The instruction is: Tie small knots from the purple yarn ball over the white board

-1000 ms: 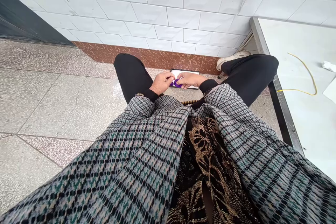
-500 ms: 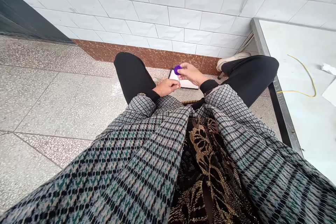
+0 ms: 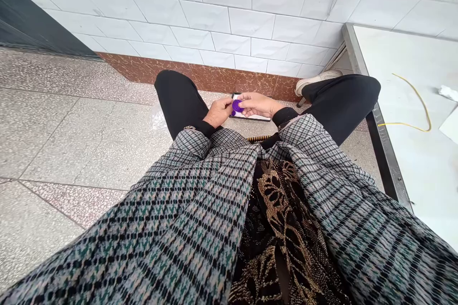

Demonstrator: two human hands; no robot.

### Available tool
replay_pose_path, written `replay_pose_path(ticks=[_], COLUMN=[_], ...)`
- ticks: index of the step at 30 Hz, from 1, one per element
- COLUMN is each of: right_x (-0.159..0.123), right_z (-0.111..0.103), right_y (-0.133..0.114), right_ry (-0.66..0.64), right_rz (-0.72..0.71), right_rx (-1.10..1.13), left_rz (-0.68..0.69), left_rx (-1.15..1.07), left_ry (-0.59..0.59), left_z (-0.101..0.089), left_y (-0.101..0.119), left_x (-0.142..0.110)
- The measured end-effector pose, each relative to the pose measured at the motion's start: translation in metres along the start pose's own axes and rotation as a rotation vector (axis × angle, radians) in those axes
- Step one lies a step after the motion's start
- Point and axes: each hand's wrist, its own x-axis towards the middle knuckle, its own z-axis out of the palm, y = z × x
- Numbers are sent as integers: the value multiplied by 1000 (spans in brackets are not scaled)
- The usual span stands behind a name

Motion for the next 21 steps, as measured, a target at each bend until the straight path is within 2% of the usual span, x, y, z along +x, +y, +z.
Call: replay_pose_path(ticks=[3, 6, 8, 12, 16, 18, 21], right_x=[0, 3, 5, 12, 17, 16, 12], right_z=[1, 2, 3, 1, -5, -7, -6], right_y=[-3, -3, -1, 5, 10, 12, 11], right_ry=[92, 232, 295, 373, 376, 329, 204], right_rz=[-115, -149, -133, -80, -40, 5, 82], right_rx=[132, 109, 32, -109, -231, -301, -317], left_rz=[-65, -1, 54, 114, 130, 132, 119], left_rx=[-56, -53, -42, -29, -20, -6, 17], left_ry=[-200, -403, -458, -443, -414, -317, -90], left_z=[5, 6, 4, -2, -4, -5, -7], left_y=[1, 8, 13, 22, 25, 24, 19], left_x=[-2, -4, -5, -6, -6, -6, -5])
